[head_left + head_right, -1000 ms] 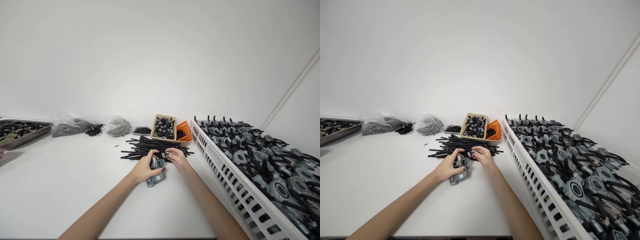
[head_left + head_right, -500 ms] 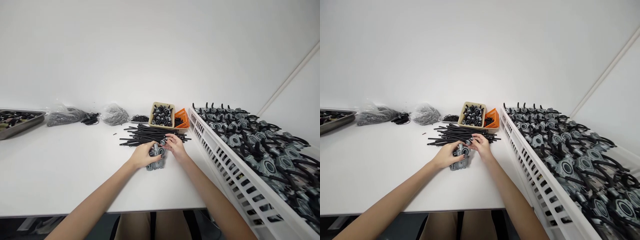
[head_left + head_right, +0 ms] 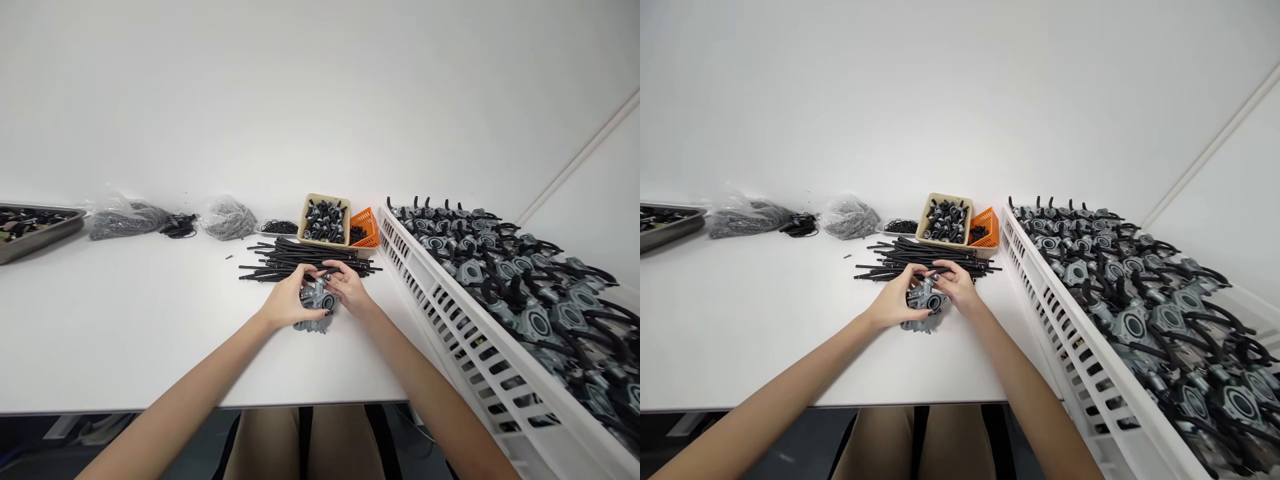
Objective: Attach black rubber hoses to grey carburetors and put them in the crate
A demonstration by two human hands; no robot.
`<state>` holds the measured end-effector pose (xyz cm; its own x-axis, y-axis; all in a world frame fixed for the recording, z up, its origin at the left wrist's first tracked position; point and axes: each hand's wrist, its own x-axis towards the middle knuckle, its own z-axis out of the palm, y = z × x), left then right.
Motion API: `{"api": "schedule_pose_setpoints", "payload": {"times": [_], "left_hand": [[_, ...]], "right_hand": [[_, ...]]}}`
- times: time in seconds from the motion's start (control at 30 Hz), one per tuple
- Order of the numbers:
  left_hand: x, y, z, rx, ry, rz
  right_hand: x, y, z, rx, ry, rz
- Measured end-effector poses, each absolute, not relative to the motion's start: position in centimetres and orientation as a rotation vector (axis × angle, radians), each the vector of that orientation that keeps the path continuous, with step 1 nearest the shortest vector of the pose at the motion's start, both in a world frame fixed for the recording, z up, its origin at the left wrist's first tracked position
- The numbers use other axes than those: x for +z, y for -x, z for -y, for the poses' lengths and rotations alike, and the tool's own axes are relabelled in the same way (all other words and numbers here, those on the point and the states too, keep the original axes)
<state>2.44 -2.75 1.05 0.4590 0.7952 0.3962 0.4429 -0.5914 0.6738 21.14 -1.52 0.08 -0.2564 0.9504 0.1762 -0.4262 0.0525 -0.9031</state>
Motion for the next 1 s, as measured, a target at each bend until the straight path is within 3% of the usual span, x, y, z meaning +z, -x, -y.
{"api": "schedule_pose_setpoints", "payload": {"times": [0.4,1.0], "left_hand": [[0.0,-3.0,2.3,1.012,-1.774,-0.783],[0.1,-2.8,1.9,0.995,-1.99,-0.676]], "right_hand": [[0.4,-21.2,2.1,1.541,0.651,1.175],[-0.2,-21.0,1.7,1.594,0.668,1.159]]}}
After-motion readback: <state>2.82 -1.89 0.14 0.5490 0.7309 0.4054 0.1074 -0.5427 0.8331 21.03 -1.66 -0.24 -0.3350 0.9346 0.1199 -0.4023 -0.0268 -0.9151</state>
